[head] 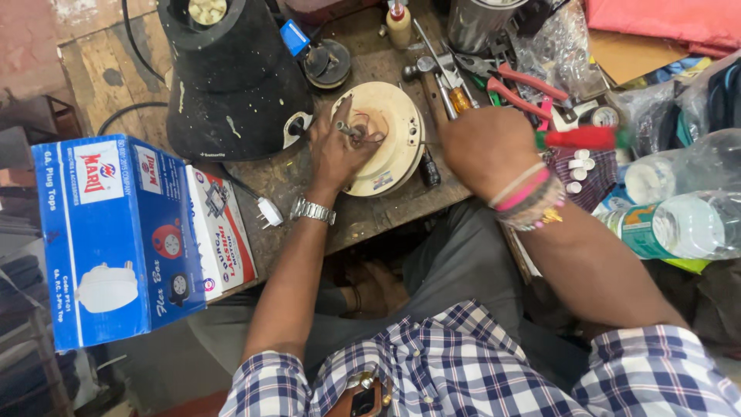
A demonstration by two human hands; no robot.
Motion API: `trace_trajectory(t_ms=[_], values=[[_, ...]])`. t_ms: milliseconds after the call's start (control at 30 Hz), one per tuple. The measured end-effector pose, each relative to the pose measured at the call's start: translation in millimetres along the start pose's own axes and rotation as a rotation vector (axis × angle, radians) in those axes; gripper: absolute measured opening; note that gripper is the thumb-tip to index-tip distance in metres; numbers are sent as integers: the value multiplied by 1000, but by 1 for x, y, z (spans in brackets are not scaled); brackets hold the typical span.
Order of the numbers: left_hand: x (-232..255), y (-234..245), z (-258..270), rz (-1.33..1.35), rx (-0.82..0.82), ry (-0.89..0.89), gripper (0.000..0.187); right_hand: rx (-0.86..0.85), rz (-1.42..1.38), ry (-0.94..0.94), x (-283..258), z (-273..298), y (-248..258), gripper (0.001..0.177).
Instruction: The person uses a screwdriver to remove screws from the base of a motor component. They then use a hammer to tap the component, likely to loosen it. Finally, they separate the base from the main motor body, revealing the internal copper windings.
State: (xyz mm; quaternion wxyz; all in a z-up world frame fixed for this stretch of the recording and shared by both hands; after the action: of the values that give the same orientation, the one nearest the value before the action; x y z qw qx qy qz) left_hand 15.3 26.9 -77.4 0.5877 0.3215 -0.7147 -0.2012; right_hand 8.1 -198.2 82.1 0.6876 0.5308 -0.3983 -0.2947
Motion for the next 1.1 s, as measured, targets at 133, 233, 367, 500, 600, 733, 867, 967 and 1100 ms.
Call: trace_trajectory(t_ms=[133, 233, 367, 500, 600, 733, 867, 967, 1100], values=[[-9, -3, 2, 3, 7, 3, 91, -40, 99, 55, -7, -26, 5, 17], [-11, -3, 3, 5, 8, 0, 91, -127, 88, 107, 4, -27, 1, 17], [-3, -1, 3, 3, 28, 18, 90, -167, -174, 42, 32, -7, -6, 24], [4, -3, 4, -103, -18, 87, 91, -152, -430, -92, 64, 27, -28, 27], [9, -2, -1, -122, -17, 101, 94, 28, -447, -310, 97, 38, -42, 32], [21, 6, 7, -145, -37, 174, 96, 130, -516, -404, 121, 3, -78, 32], [28, 17, 30, -274, -44, 211, 93, 152, -458, -382, 120, -49, -134, 25], [17, 25, 66, -176, 63, 321, 89, 140, -372, -413, 118, -75, -164, 28], [9, 18, 121, -169, 230, 175, 84, 207, -336, -449, 120, -92, -172, 35]])
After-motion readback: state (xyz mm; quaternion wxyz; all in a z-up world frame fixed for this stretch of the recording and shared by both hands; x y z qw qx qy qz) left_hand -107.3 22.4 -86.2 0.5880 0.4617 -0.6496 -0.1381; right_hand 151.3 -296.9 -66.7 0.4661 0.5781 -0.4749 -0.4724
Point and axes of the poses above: each hand's wrist, its own z-axis away from the middle knuckle, its own y-axis out of the back of the hand, x = y × z, the point moved 3 cm from there along -z, towards the middle knuckle, and after that the axes turned 1 degree about -x, right-handed, at the moved point
